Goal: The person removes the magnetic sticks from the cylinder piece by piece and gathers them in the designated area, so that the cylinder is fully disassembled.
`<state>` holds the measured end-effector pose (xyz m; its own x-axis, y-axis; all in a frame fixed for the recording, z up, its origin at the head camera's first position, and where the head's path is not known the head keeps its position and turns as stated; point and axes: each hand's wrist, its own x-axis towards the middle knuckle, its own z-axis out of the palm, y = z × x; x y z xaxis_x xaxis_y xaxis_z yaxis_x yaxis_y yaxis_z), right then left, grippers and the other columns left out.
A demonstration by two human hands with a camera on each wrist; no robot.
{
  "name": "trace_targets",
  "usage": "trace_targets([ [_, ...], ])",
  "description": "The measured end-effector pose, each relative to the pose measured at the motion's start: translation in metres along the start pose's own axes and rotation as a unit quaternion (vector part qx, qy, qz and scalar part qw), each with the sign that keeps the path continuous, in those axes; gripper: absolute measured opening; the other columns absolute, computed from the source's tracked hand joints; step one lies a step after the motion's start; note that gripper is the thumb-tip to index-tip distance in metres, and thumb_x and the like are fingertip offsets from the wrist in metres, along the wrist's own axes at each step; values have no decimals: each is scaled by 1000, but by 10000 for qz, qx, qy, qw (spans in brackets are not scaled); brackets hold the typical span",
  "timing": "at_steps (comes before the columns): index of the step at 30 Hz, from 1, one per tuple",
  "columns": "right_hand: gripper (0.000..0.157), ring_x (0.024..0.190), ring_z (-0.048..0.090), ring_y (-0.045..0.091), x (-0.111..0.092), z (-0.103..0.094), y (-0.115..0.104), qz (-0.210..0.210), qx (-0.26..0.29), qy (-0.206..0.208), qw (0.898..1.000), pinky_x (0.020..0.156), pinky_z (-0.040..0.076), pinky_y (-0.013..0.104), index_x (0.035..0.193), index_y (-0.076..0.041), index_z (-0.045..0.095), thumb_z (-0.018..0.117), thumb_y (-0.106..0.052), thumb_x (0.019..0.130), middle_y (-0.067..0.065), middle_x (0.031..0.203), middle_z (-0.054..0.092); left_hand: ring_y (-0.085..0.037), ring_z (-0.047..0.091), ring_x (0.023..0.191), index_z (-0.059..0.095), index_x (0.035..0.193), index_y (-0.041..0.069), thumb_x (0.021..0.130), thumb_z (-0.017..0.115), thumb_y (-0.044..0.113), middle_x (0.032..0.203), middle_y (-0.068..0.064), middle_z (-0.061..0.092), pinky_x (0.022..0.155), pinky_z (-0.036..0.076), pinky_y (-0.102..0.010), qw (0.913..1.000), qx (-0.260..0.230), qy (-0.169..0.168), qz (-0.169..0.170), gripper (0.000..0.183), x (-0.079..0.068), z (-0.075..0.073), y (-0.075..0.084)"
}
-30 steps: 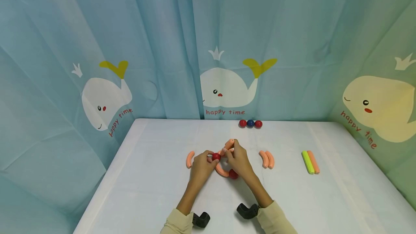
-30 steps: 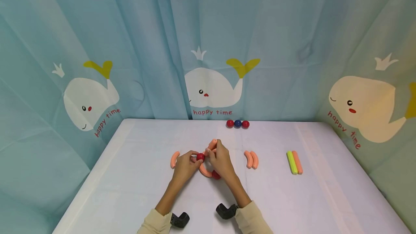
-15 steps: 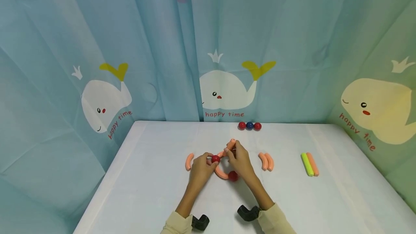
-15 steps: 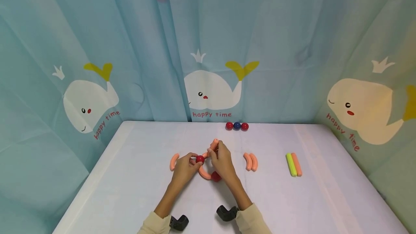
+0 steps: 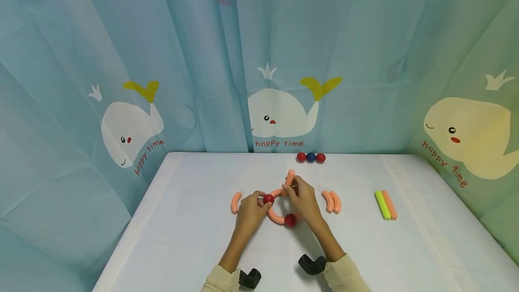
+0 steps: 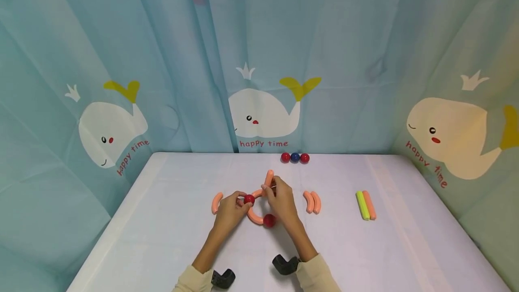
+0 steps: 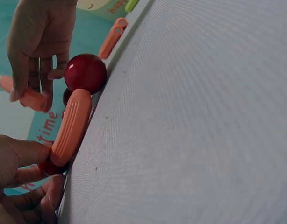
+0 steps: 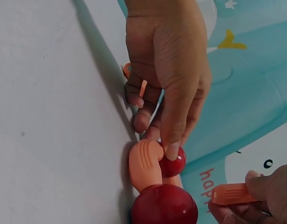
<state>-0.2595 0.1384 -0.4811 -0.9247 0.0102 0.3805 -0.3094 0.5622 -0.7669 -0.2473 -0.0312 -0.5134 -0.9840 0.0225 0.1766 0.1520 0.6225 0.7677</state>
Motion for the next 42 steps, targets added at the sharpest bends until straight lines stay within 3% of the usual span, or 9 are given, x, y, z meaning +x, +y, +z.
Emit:
trace_targets([
  [11,26,86,66,25,3,-21,4,126,-290,29,9995,72,55,33,111,2,63,66,-18,94,14,94,69,-4,49,58,68,110,6,86,75,23,70,4,61,51,41,-19,10000,3,8,13,30,0,4,6],
  [18,37,86,67,26,5,-40,11,400,-165,229,9988,71,52,21,114,2,62,74,-20,88,15,92,71,-4,50,58,68,111,7,86,75,24,70,5,61,52,40,-19,9999,144,33,-57,31,1,5,10],
  [31,32,87,65,30,-9,-103,43,509,-882,782,9917,68,45,19,110,6,64,66,-21,93,20,95,69,-6,48,59,67,114,10,87,74,27,72,6,58,52,40,-20,9993,148,-52,-353,33,-2,7,6],
  [33,32,83,64,24,-12,-115,50,449,-1026,936,9893,66,44,16,110,6,65,66,-20,93,20,94,70,-6,48,58,67,114,10,87,74,27,72,6,58,52,40,-20,9992,151,-46,-362,33,-2,6,5],
  [37,32,76,54,-3,-16,-138,62,512,-1242,1197,9837,61,41,14,111,6,66,65,-21,93,20,94,70,-6,49,59,67,114,9,87,74,26,72,5,58,52,40,-20,9994,176,-1,-311,32,-2,5,4],
  [42,35,72,42,-17,-18,-166,70,1037,-1347,1527,9735,58,37,11,112,4,67,67,-25,92,24,97,70,-6,51,62,68,112,8,86,74,25,72,5,59,54,42,-20,9997,174,91,-171,31,-2,3,3],
])
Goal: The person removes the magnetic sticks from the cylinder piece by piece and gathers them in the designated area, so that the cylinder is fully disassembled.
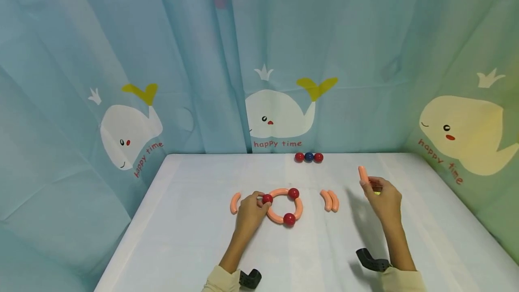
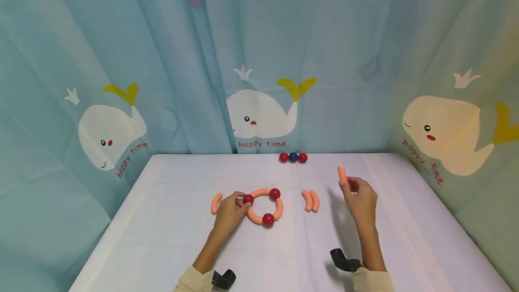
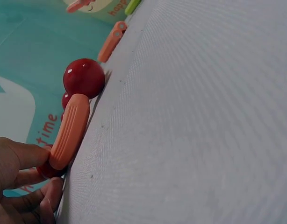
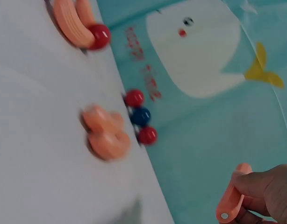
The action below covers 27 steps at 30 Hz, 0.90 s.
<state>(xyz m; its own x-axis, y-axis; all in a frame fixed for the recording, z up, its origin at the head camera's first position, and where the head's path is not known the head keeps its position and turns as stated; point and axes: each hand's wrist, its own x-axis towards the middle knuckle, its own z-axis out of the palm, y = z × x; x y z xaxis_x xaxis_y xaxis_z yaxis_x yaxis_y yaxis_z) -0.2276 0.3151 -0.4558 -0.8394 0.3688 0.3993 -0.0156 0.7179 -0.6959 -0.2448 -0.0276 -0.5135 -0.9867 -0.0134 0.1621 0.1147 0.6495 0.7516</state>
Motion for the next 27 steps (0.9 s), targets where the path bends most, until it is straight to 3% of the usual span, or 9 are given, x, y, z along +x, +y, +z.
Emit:
trace_targets([
  [3,37,66,37,-21,3,-12,9,458,-105,163,9988,58,36,11,111,3,68,69,-28,91,22,97,70,-6,51,62,68,113,8,86,74,24,73,5,59,54,42,-20,10000,3,6,-35,32,-1,-1,0],
  [7,39,63,39,-13,7,-26,24,1064,-323,168,9937,59,35,15,111,4,67,66,-31,91,22,97,68,-6,51,62,67,113,8,87,73,25,74,4,59,53,42,-20,10000,-44,-29,-43,31,-1,-1,1],
  [12,45,82,57,20,10,-38,48,1643,-511,-87,9850,66,36,30,116,6,64,61,-33,94,27,107,66,-6,50,60,67,113,7,88,73,24,73,4,59,52,41,-20,10000,-62,12,37,30,-2,-1,2],
  [15,46,99,55,37,11,-42,61,1833,-505,-174,9816,69,34,37,117,8,62,58,-32,94,30,111,63,-6,50,61,67,112,7,88,73,24,73,4,59,52,41,-20,10000,-65,13,30,30,-2,-1,2],
  [27,46,83,54,30,14,-46,86,2139,-860,-1083,9670,59,36,33,109,10,64,59,-33,90,23,93,65,-7,50,64,68,110,8,86,74,23,74,4,58,55,41,-20,9999,72,137,37,29,-3,1,2],
])
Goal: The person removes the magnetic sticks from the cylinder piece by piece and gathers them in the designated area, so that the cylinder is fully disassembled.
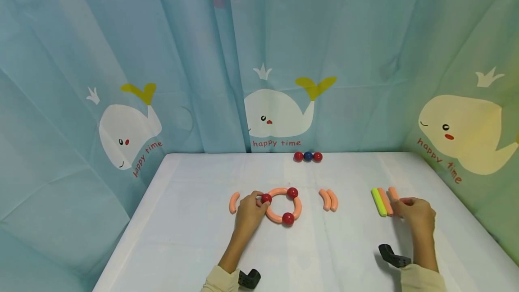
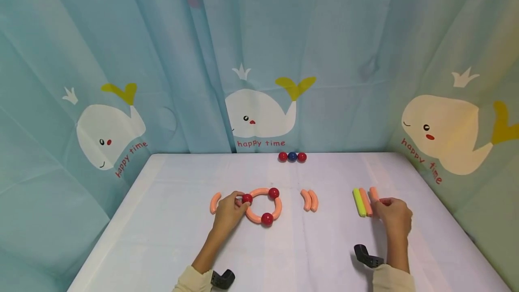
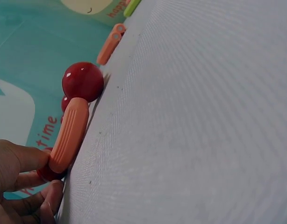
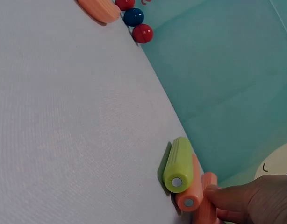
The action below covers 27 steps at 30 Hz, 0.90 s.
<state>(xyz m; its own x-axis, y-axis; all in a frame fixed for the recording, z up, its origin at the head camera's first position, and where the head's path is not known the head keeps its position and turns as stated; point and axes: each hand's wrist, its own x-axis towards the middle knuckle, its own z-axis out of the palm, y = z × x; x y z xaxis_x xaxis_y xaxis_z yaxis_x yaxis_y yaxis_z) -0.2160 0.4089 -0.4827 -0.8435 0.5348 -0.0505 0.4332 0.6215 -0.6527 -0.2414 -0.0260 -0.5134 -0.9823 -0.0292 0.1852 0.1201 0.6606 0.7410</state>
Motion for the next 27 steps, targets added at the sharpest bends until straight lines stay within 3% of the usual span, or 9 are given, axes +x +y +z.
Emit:
trace_targets([
  [10,50,89,56,36,-2,4,-4,-40,-132,-177,9997,62,37,36,113,11,62,54,-34,93,29,101,65,-6,50,62,68,113,8,87,73,25,73,5,58,54,42,-20,9998,-20,-106,-156,32,-1,1,0],
  [18,51,96,54,42,-2,11,-6,52,-53,-134,9999,69,35,48,116,10,60,51,-36,96,31,109,61,-6,50,62,68,112,7,87,73,25,73,4,59,53,41,-21,10000,12,-40,-34,32,-1,1,0],
  [27,46,94,52,41,2,15,-4,50,-32,-60,10000,72,33,52,115,10,60,51,-31,96,31,106,62,-6,50,61,68,112,6,87,73,24,73,4,59,53,42,-21,9999,-33,-65,-72,31,-1,0,1],
])
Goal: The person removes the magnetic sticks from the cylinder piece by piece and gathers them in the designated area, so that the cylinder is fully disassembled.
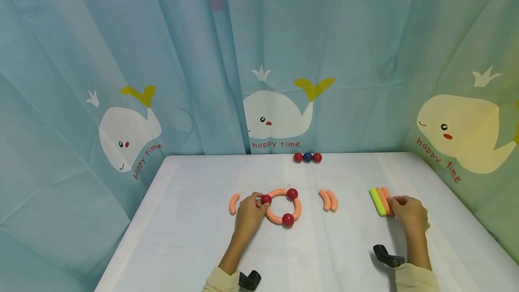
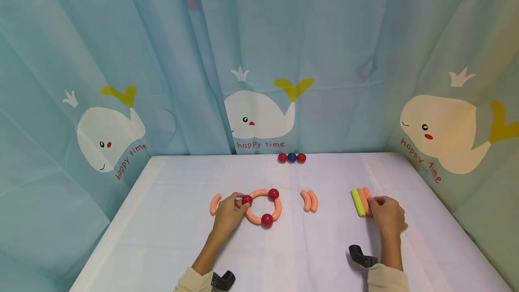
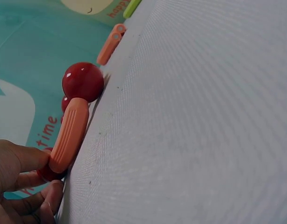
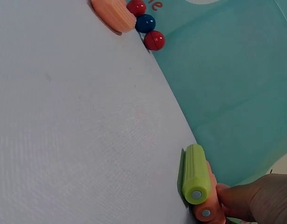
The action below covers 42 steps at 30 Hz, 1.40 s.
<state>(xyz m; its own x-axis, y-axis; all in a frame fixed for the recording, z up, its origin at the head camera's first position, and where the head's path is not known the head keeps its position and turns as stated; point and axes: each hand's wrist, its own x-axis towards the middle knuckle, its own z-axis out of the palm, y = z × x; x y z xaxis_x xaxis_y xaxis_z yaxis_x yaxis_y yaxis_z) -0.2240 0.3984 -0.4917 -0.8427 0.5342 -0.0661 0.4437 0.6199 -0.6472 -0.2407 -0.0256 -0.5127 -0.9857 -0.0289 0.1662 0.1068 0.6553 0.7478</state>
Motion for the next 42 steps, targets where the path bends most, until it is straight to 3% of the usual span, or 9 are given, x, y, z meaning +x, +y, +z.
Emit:
trace_targets([
  [8,48,93,53,39,-2,-2,-2,-39,-32,-16,10000,68,33,45,115,9,61,51,-33,96,28,102,64,-6,51,60,68,113,7,87,73,25,73,5,59,53,42,-21,10000,-11,-31,-59,32,2,-1,0],
  [23,58,95,52,38,-1,-1,-2,-34,34,-146,9999,73,37,47,119,11,57,43,-41,98,29,105,61,-6,50,61,68,112,8,87,73,25,73,5,58,53,41,-20,10000,19,46,-12,30,2,-3,-2],
  [30,59,97,53,36,-3,-1,-1,-51,152,-31,9999,68,37,37,120,11,58,42,-42,99,31,113,59,-6,50,62,68,112,8,87,72,26,73,4,58,53,41,-20,10000,10,56,63,31,3,-3,-2],
  [38,47,93,54,33,-12,-7,-7,-165,534,800,9952,65,37,30,119,11,59,44,-30,100,33,114,60,-6,48,61,67,114,7,88,72,26,72,4,57,53,40,-20,9999,-79,-124,-24,33,1,-1,-3],
  [42,42,77,51,9,-18,-9,-19,-393,833,1340,9867,61,36,20,118,7,63,47,-28,100,28,111,64,-6,48,60,67,115,7,88,72,25,72,4,57,52,39,-20,9999,-71,-124,4,33,0,-2,-1],
])
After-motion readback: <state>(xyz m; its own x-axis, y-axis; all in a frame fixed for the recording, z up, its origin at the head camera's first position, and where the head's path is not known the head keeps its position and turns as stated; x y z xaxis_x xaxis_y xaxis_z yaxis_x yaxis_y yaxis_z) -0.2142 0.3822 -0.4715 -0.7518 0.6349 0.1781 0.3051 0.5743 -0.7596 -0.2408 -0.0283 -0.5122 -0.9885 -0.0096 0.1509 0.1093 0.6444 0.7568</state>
